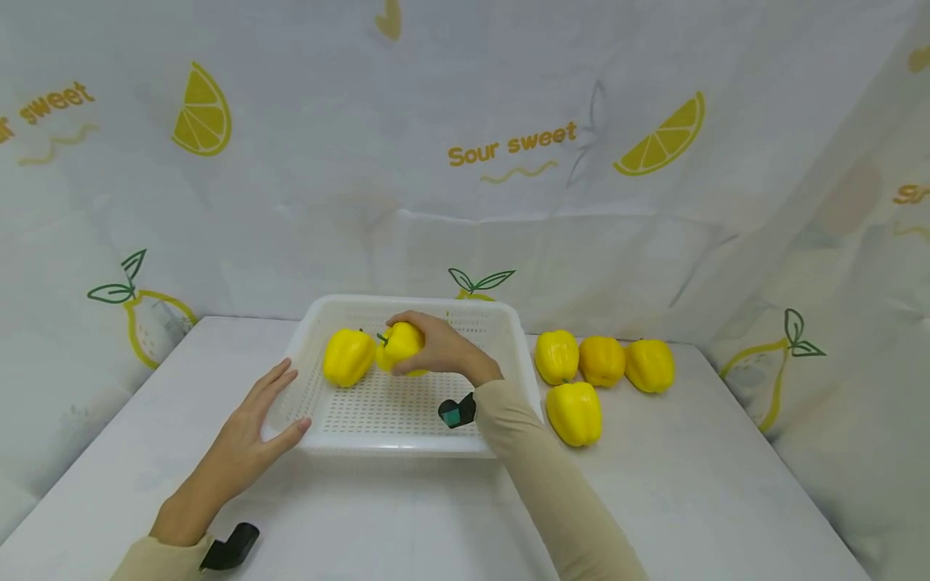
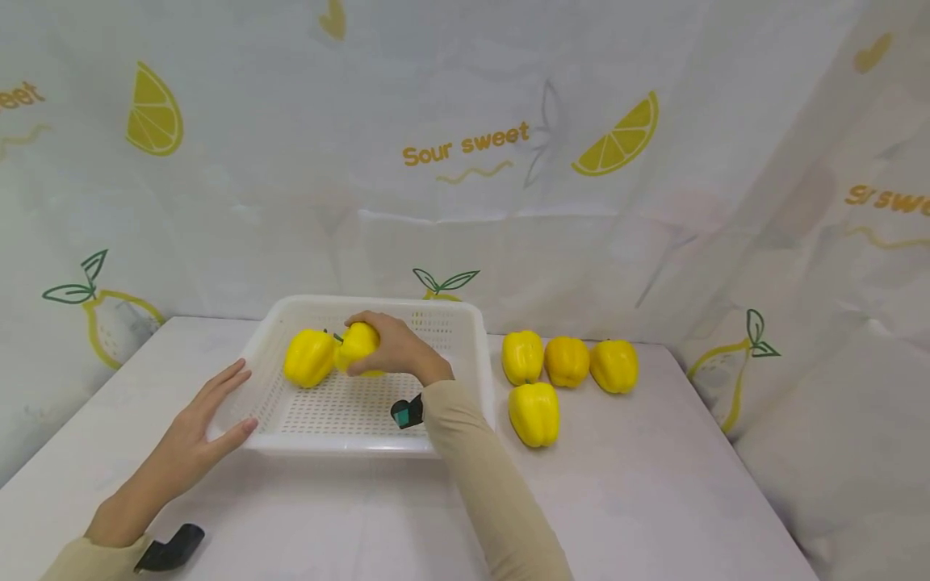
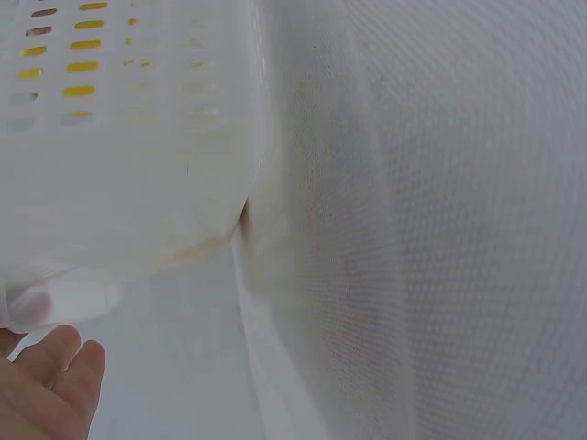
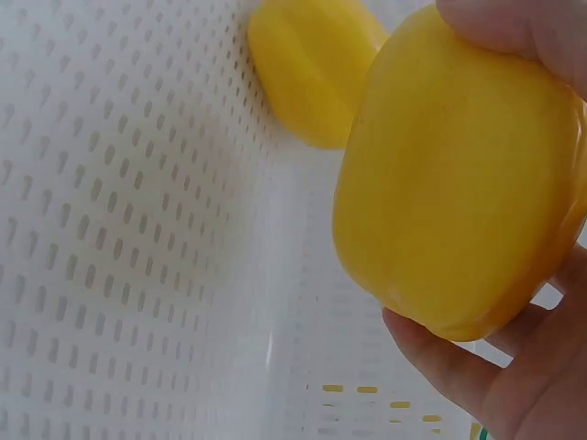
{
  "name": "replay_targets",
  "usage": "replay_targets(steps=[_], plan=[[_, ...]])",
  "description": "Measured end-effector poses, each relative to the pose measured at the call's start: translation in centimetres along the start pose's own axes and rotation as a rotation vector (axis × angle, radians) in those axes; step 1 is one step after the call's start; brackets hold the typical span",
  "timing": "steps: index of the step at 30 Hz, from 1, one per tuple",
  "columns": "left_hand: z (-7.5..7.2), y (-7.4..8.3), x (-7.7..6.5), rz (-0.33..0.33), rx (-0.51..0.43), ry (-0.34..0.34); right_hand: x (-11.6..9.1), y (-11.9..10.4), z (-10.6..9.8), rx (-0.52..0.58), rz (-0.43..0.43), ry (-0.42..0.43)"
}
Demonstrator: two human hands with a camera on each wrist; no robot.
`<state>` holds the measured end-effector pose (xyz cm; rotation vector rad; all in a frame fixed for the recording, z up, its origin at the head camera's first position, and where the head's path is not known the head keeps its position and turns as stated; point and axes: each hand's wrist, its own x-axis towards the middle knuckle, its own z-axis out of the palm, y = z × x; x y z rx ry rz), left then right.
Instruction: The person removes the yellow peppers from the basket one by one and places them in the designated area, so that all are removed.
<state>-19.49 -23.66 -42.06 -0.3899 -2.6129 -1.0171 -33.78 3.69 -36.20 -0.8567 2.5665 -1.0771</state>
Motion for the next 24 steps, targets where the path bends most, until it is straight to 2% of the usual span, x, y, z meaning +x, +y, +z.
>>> replay_targets(steps=[8, 24], plan=[[0.0, 0.1, 0.0, 0.002, -0.002, 0.004, -1.0, -1.1, -1.3, -0.002, 0.008, 0.037], [0.0, 0.0, 0.0, 0.005, 0.002, 0.007, -3.0, -0.7, -3.5, 0.006, 0.046, 0.113]])
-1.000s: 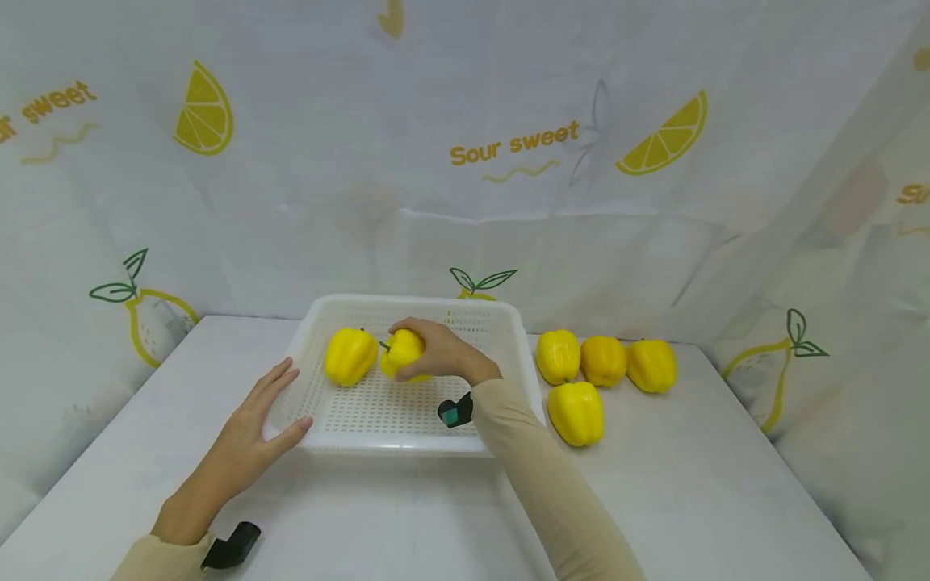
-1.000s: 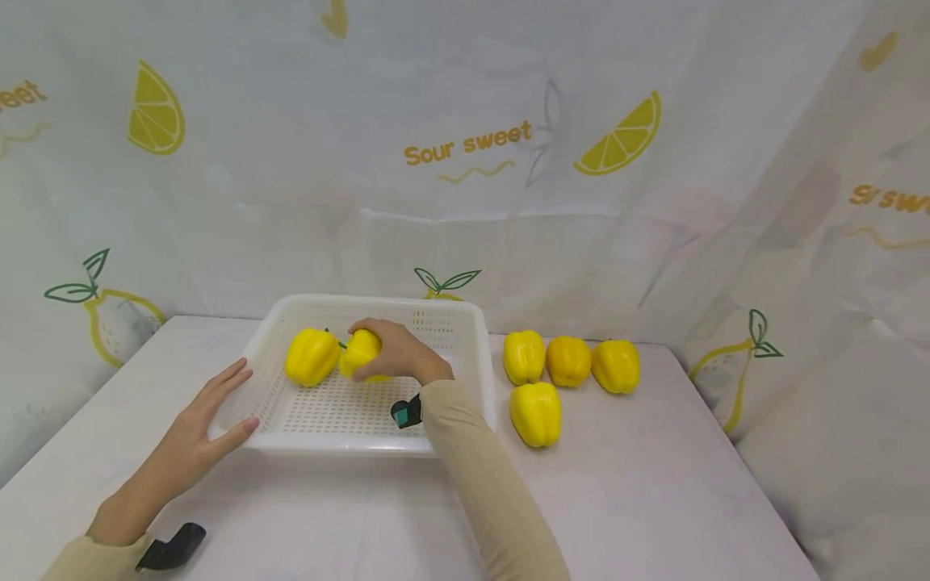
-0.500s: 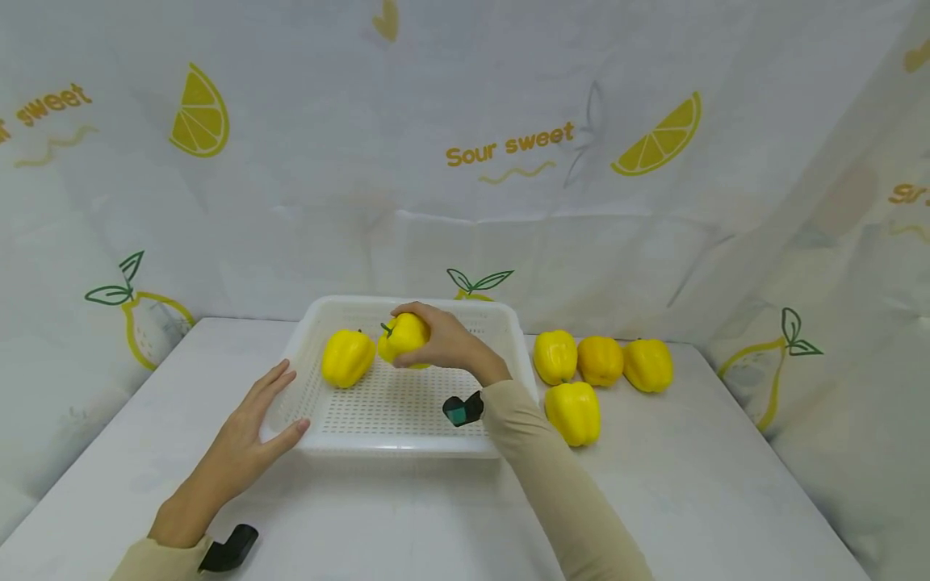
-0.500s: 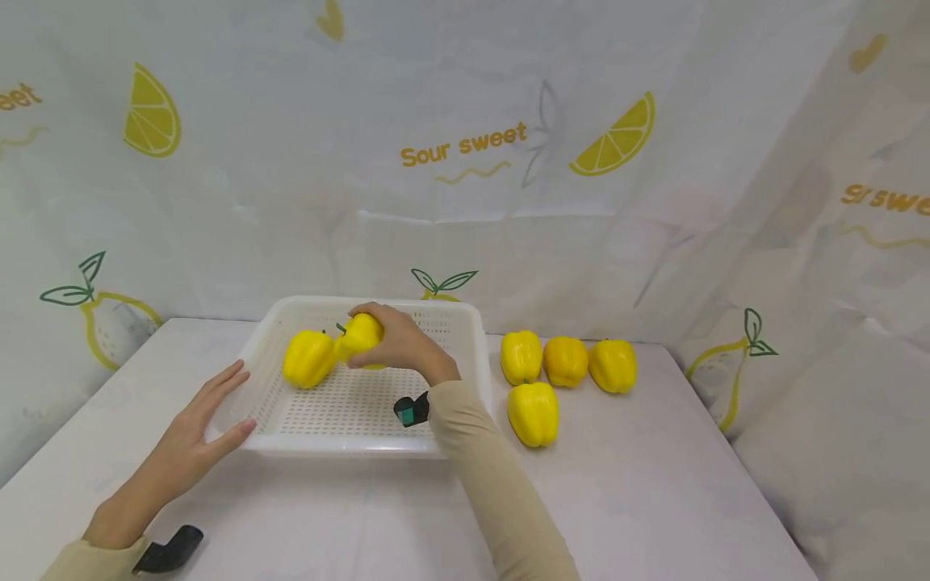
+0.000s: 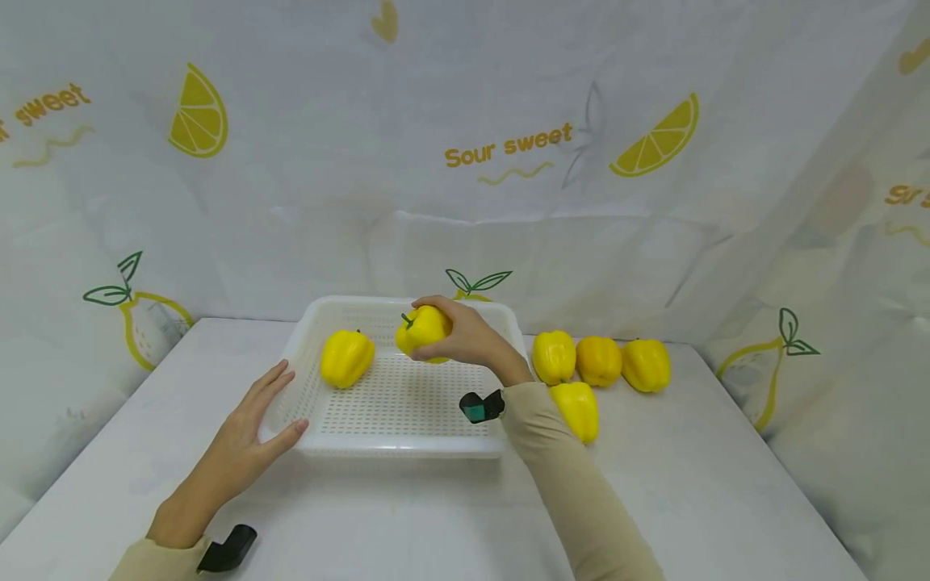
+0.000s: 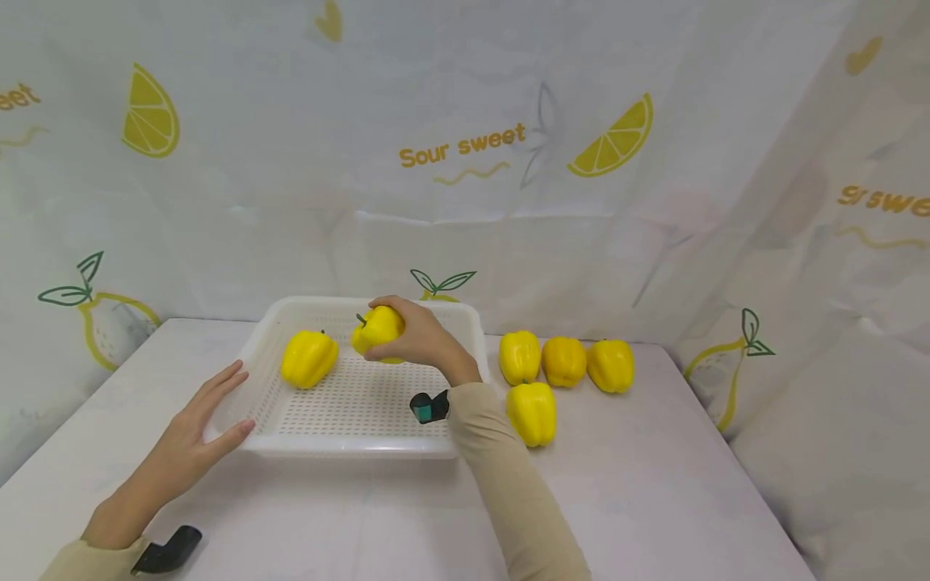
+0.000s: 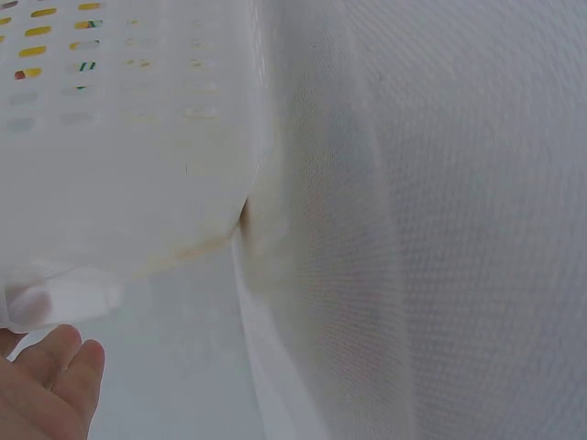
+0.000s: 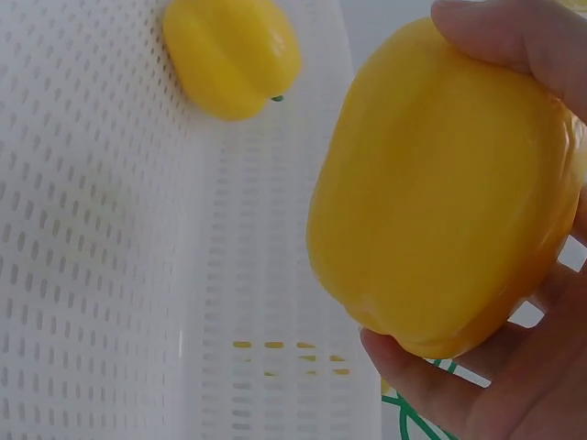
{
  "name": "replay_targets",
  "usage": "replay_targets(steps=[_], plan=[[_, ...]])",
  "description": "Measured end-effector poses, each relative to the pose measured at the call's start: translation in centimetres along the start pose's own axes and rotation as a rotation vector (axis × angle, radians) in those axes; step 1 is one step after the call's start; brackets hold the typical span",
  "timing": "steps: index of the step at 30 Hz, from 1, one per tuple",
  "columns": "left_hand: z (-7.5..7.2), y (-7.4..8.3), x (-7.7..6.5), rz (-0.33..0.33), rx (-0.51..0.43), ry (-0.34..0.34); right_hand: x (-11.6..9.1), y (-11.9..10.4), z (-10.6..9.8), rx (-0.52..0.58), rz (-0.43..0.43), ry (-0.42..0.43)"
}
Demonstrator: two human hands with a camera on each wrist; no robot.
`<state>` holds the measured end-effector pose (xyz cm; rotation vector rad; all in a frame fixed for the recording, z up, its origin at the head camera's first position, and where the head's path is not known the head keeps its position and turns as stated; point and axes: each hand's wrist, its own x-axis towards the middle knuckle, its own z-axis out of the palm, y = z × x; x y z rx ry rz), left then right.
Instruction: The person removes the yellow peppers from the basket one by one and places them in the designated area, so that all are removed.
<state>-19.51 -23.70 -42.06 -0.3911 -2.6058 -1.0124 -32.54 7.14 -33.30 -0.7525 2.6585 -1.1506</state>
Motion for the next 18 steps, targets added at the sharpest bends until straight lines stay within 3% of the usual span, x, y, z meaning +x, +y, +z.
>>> replay_targets(steps=[18], plan=[[0.0, 0.1, 0.1, 0.006, 0.001, 0.000, -3.2, 0.8, -2.8, 0.025, 0.018, 0.076]])
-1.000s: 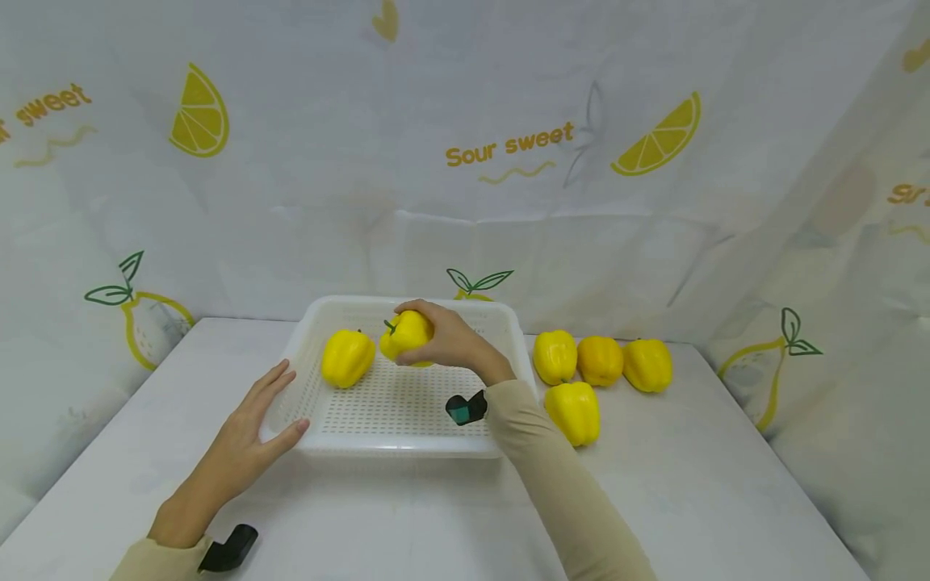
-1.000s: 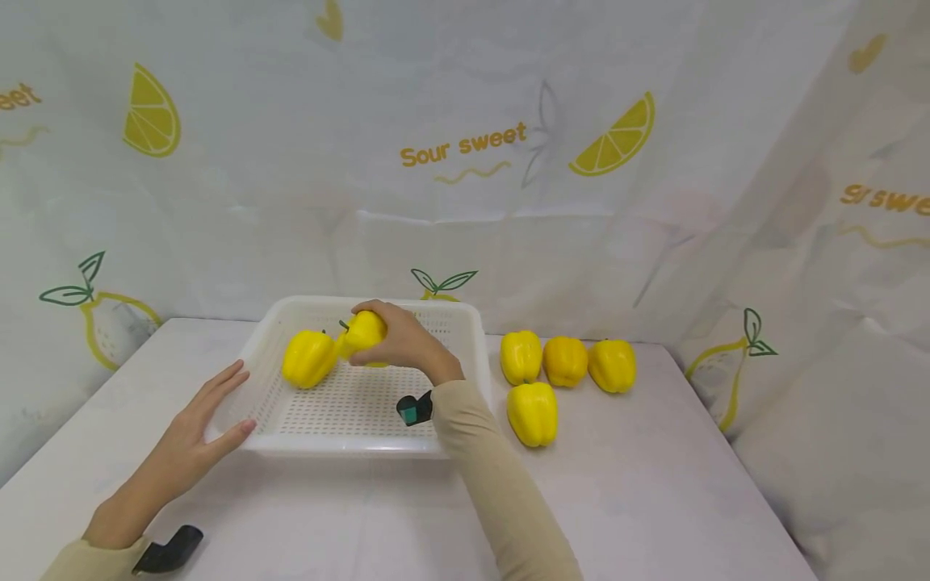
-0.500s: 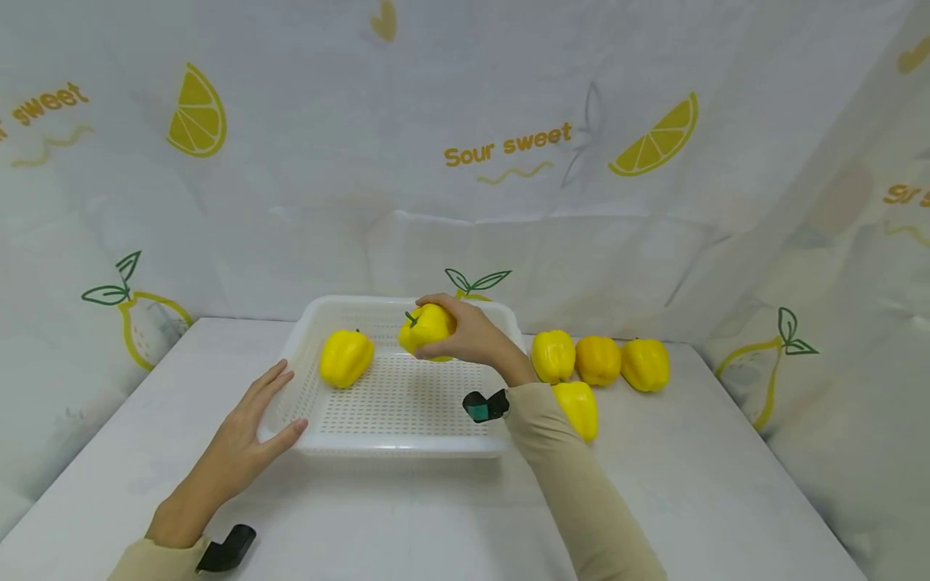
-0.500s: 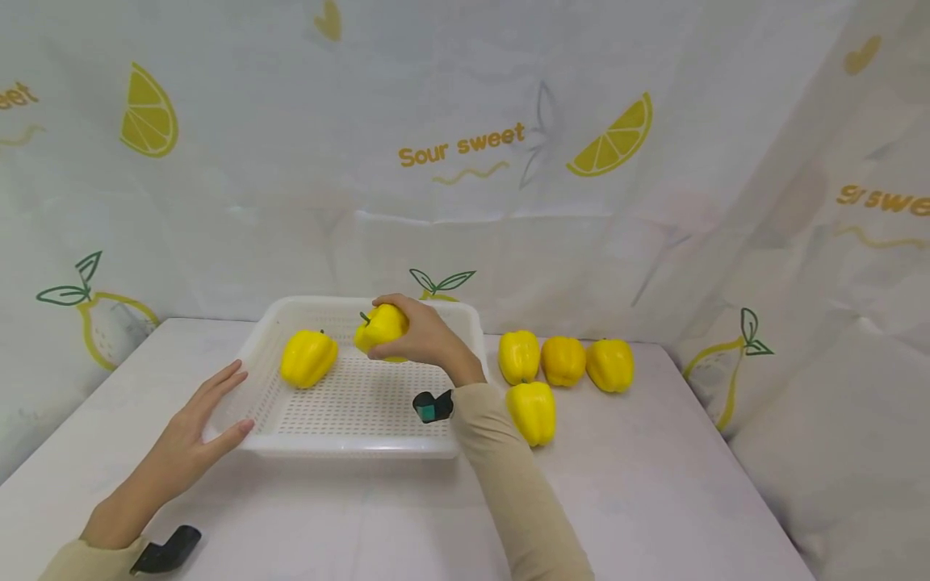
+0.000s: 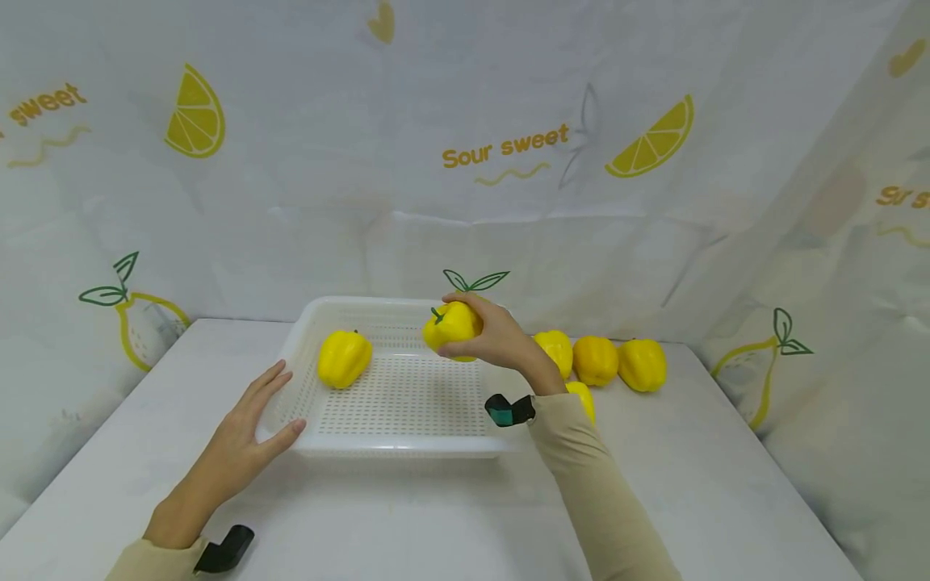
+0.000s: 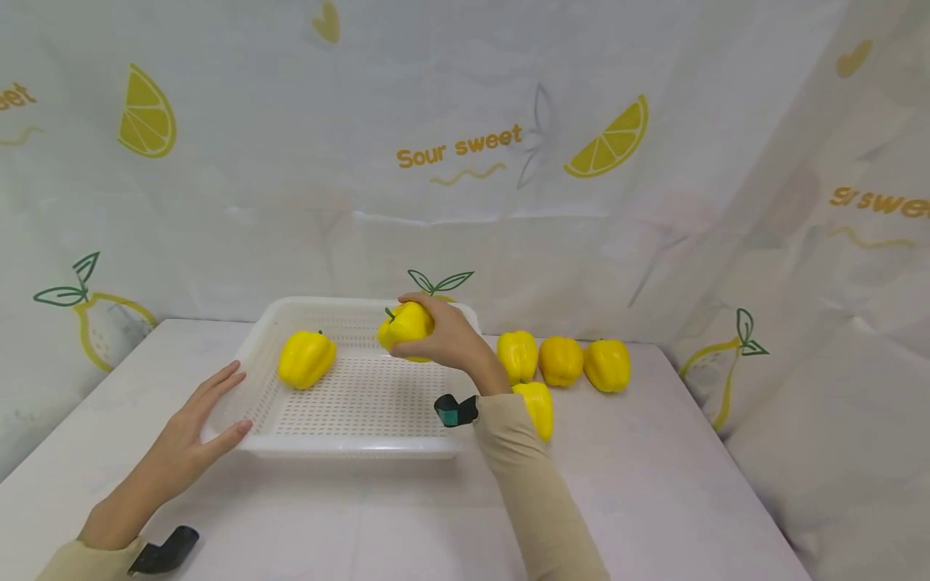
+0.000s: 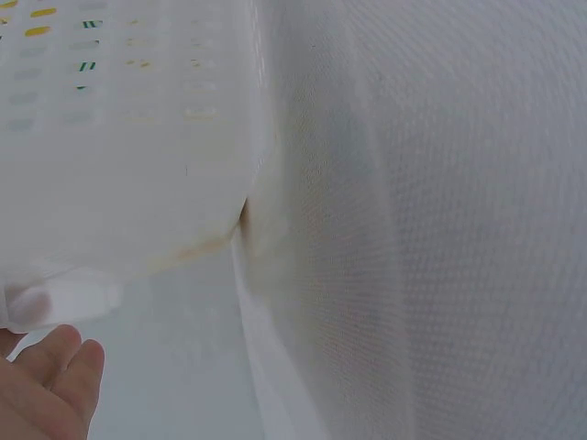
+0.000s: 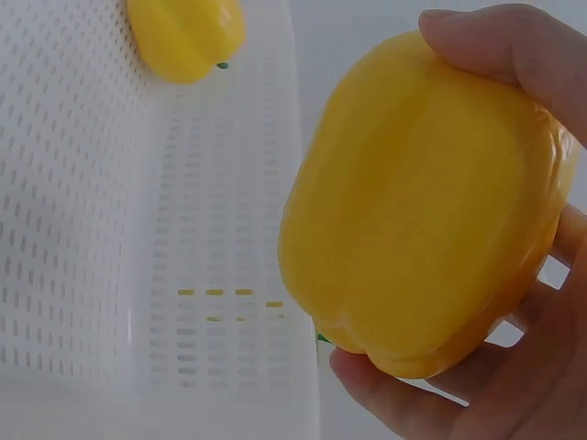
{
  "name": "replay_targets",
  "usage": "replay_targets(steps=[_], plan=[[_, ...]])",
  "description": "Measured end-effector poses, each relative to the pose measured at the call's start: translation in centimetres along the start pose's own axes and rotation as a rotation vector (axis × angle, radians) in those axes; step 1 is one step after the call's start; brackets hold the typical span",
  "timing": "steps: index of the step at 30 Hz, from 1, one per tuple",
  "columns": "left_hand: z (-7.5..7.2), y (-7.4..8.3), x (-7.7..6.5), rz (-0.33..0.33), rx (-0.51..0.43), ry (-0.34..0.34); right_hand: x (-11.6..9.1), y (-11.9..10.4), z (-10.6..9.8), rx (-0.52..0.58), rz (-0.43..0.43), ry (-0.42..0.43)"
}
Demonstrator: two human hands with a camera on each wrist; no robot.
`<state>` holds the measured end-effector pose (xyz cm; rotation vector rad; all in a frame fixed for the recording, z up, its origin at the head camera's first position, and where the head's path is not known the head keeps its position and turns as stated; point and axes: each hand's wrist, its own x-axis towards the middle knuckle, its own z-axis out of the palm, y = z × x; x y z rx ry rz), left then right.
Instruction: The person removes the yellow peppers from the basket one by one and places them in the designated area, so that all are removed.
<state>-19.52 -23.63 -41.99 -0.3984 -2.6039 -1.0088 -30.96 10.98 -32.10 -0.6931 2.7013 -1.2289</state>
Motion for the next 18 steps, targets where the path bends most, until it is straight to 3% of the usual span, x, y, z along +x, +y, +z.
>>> replay_targets(steps=[18], plan=[[0.0, 0.0, 0.0, -0.006, 0.002, -0.001, -3.1, 1.2, -2.0, 0.024, 0.076, 0.100]])
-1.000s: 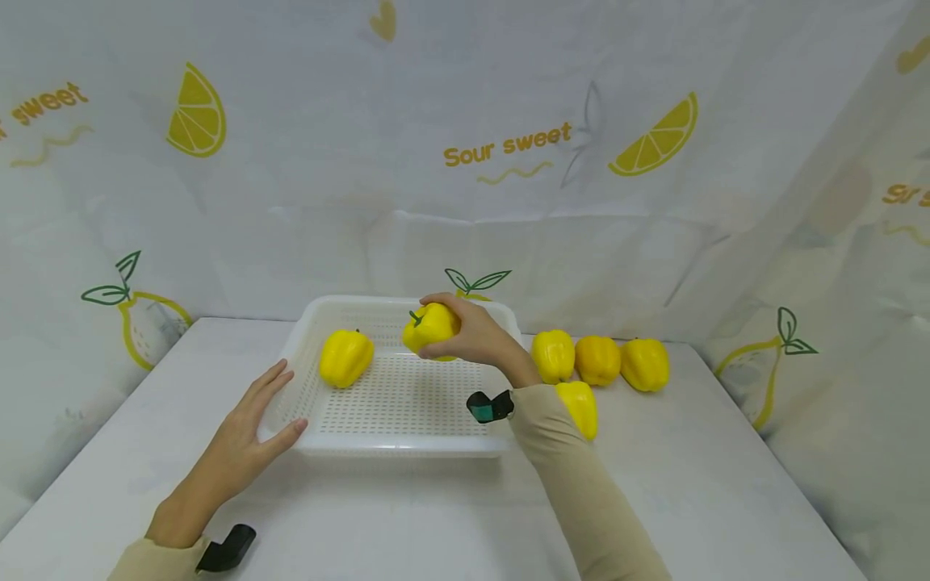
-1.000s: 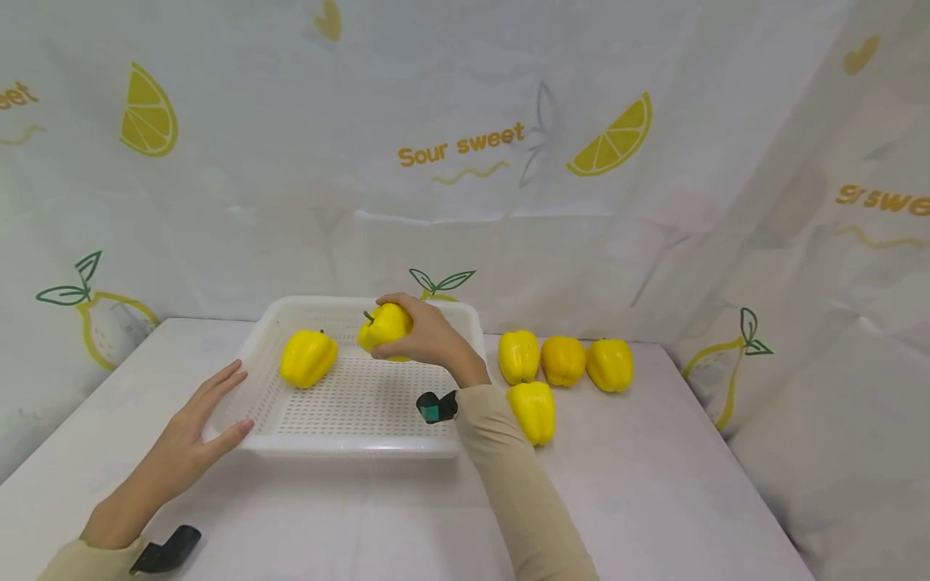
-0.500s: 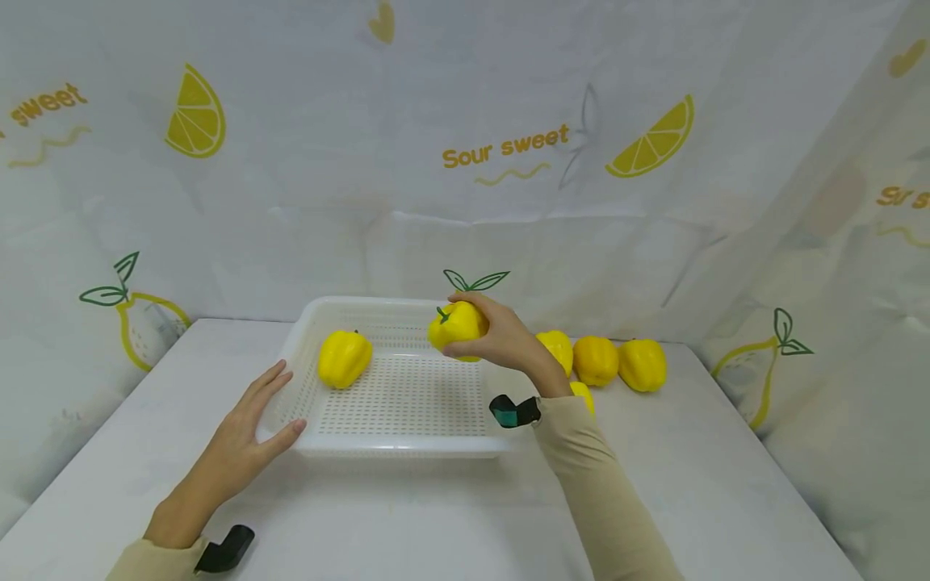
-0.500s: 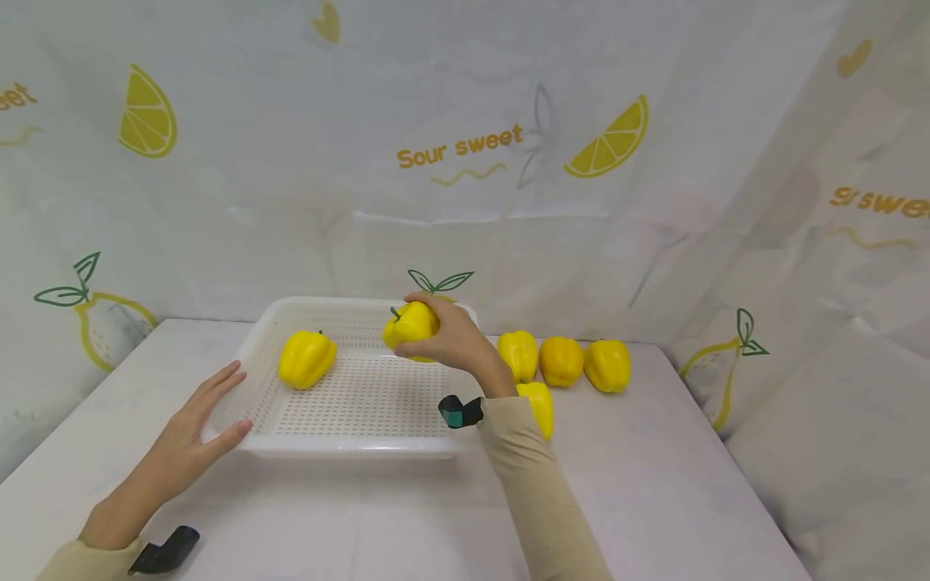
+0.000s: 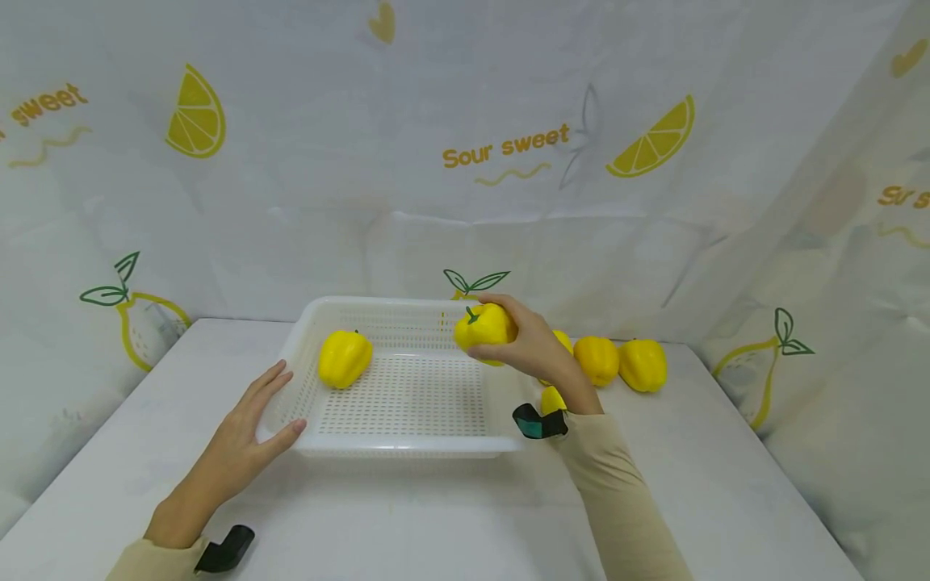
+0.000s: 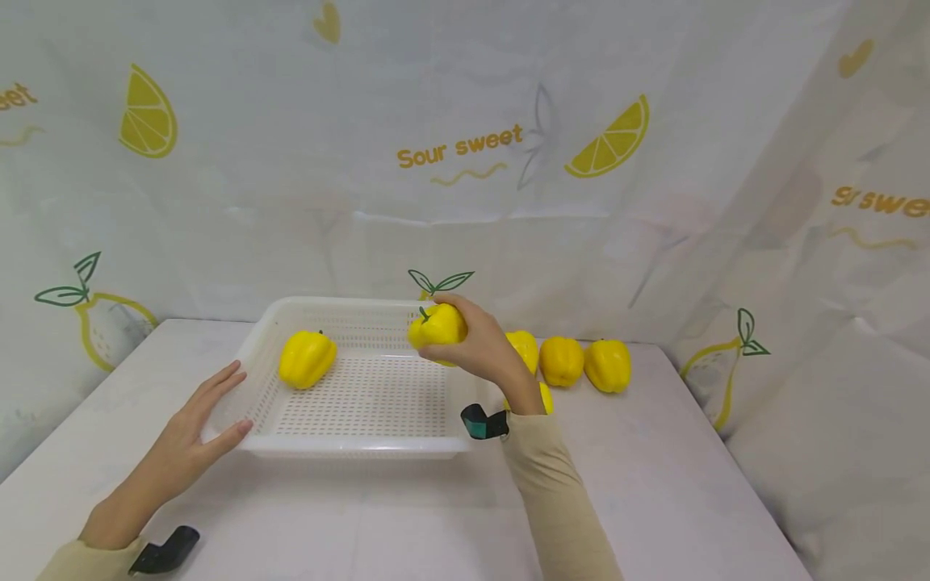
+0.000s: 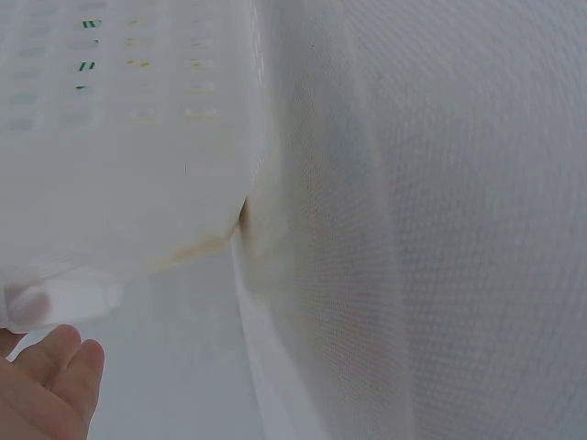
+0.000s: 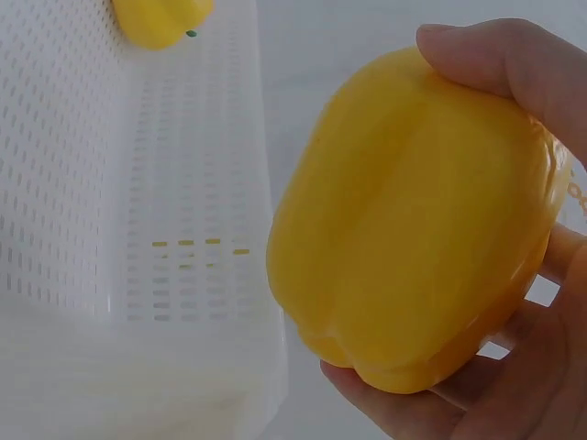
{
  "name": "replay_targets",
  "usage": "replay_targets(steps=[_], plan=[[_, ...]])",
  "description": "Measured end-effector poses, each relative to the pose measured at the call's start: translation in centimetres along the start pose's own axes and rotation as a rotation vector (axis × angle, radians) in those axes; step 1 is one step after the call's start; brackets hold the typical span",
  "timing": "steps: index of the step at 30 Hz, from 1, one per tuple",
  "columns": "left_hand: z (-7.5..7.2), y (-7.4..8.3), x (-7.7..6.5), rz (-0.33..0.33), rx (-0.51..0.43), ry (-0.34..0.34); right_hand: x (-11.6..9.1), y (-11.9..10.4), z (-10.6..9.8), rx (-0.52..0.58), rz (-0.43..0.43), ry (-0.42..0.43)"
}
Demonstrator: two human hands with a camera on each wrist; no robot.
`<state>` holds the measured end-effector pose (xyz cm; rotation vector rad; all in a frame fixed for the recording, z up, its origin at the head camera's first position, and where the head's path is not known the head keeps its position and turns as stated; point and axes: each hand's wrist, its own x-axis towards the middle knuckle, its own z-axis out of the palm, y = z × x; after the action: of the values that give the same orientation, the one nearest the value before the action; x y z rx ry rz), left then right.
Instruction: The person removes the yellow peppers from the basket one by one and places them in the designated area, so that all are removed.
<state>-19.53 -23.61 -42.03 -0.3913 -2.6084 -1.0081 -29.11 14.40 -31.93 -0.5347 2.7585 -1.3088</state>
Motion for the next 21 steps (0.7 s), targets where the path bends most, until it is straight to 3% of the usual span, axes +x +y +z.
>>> replay_targets(steps=[21], plan=[[0.0, 0.0, 0.0, -0.001, -0.001, -0.001, -3.4, 3.1, -1.9, -0.031, 0.069, 0.094]])
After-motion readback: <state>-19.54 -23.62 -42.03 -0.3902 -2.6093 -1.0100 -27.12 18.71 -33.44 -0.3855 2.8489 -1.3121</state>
